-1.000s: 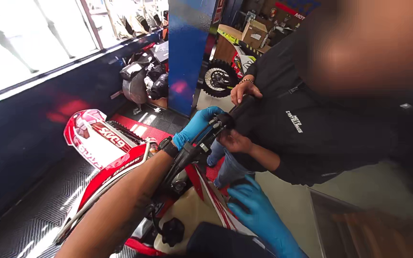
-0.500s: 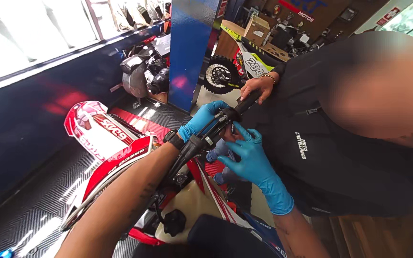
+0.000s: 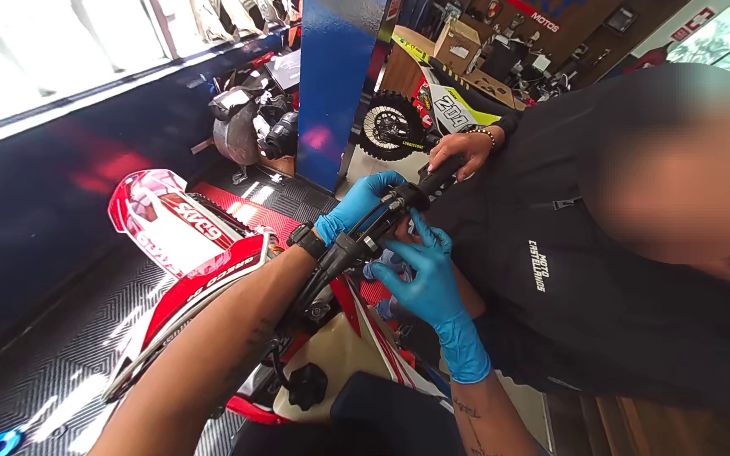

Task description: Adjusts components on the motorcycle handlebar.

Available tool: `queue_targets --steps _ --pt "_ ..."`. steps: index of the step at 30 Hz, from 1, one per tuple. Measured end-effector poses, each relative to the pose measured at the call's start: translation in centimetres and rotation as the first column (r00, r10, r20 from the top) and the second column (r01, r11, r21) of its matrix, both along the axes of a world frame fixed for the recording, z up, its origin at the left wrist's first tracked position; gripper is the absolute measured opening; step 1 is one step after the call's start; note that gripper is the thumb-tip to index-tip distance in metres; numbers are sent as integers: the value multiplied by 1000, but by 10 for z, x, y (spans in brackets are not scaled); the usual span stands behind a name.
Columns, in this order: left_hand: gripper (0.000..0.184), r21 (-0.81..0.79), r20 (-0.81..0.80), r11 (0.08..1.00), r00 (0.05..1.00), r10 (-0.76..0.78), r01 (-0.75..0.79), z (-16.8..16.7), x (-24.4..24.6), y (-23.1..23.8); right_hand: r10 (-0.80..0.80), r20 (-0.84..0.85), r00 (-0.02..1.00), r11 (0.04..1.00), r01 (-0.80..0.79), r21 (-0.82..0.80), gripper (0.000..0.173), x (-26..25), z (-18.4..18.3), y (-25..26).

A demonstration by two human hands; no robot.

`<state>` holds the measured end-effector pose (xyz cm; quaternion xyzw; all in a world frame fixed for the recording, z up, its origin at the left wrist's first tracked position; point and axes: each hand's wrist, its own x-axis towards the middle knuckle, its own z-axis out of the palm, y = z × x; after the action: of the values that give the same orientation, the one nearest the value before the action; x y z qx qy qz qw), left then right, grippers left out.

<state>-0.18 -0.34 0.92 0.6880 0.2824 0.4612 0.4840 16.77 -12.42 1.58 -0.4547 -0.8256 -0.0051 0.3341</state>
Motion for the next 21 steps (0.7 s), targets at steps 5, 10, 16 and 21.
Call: queue_targets --steps 5,10,16,21 --pt "13 -12 4 1000 1000 -5 5 2 -1 -2 -15 -64 998 1000 16 7 34 3 1 -12" --pt "14 -40 18 999 1000 -13 13 6 0 -3 -66 -80 995 998 68 19 35 9 6 -3" --pt "14 7 45 999 998 -47 46 -4 0 2 -63 -78 995 997 65 28 34 12 1 1" --pt "16 67 30 997 999 -26 24 -7 2 5 -70 -51 996 995 74 71 33 13 0 1"
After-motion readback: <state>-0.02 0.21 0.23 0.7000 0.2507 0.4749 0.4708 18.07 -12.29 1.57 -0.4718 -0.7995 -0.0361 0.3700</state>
